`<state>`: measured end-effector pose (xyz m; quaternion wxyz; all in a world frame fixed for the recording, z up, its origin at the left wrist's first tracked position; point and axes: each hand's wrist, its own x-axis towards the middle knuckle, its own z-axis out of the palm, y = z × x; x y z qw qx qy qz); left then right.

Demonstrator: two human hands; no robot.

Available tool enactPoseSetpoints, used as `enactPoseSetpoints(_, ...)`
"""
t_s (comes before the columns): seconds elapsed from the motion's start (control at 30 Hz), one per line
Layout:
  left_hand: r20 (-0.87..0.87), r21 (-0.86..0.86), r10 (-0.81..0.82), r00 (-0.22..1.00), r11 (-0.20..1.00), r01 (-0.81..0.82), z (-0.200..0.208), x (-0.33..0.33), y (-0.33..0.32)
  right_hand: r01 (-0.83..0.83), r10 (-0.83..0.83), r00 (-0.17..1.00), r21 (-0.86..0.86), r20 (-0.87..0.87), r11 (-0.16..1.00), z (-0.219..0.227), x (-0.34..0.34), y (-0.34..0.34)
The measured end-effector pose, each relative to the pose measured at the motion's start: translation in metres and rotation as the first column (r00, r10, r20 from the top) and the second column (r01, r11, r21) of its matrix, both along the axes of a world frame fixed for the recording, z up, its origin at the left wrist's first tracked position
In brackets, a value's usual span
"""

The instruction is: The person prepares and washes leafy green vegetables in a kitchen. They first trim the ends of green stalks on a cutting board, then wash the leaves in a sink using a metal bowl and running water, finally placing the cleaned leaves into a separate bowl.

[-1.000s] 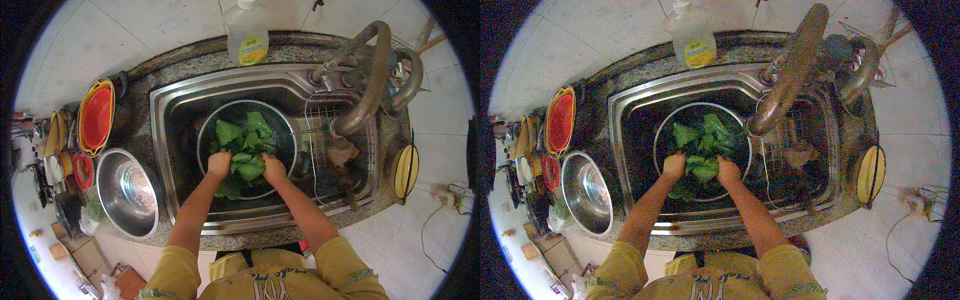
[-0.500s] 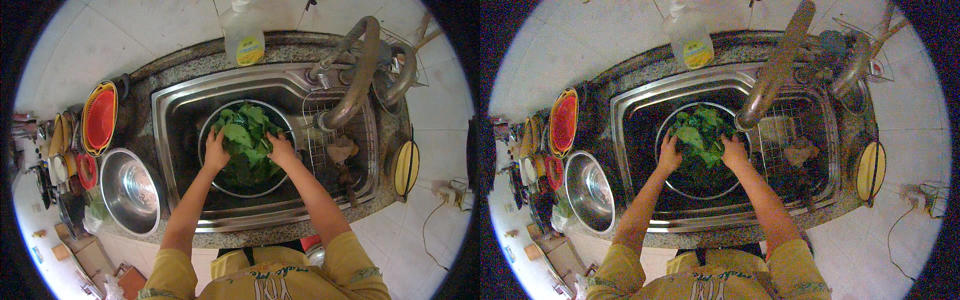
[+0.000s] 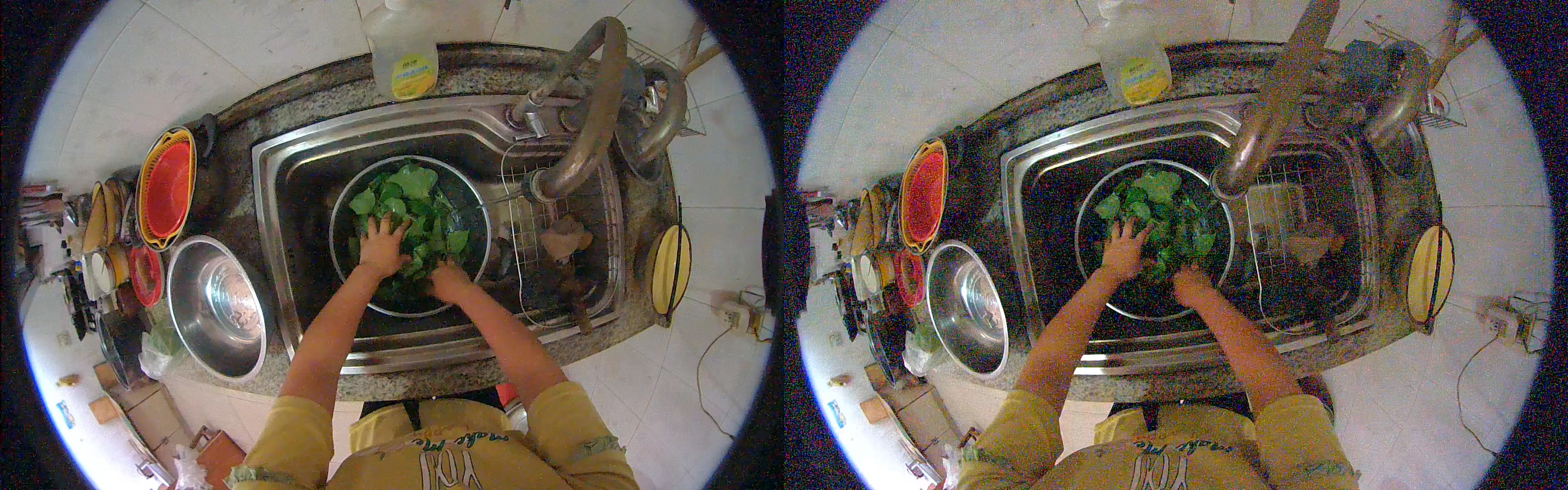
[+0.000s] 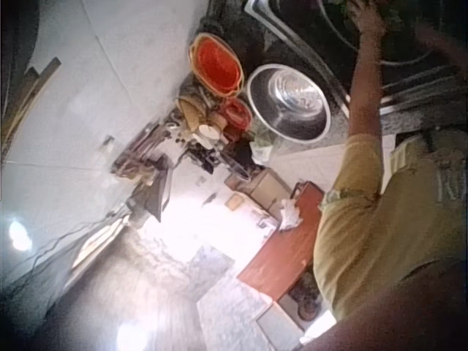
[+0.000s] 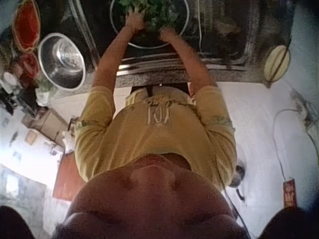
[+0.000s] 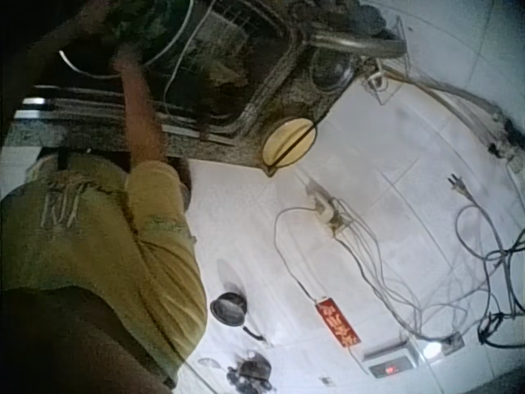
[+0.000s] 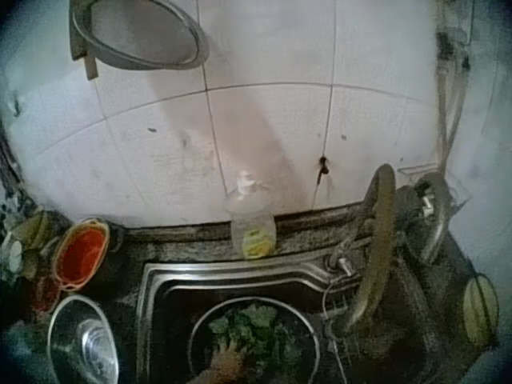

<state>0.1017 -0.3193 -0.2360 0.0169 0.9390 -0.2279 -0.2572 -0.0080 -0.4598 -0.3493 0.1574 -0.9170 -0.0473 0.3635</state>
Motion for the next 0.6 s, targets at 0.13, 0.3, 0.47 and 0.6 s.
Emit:
enactPoseSetpoints(0.13, -0.044, -0.094, 0.09, 0.995, 0.991, -0.094, -0.027, 0.002, 0.031, 0.298, -0.317, 0.946, 0.191, 0.073, 0.935, 0.076, 0.049, -0.03)
enactPoseSetpoints(0.3, -0.143, -0.279, 0.011, 0.99, 0.959, -0.051, -0.032, 0.001, 0.032, 0.518, -0.587, 0.761, 0.284, 0.277, 0.807, 0.087, 0.053, -0.045)
enactPoseSetpoints(0.47, -0.098, -0.231, -0.091, 0.991, 0.971, 0.066, 0.01, 0.001, 0.01, 0.501, -0.512, 0.858, 0.159, 0.038, 0.851, 0.083, 0.06, -0.047)
enactPoseSetpoints(0.6, 0.08, -0.128, 0.199, 0.977, 0.974, -0.188, 0.029, 0.016, 0.002, 0.495, -0.503, 0.858, 0.088, 0.105, 0.864, 0.104, 0.059, -0.048)
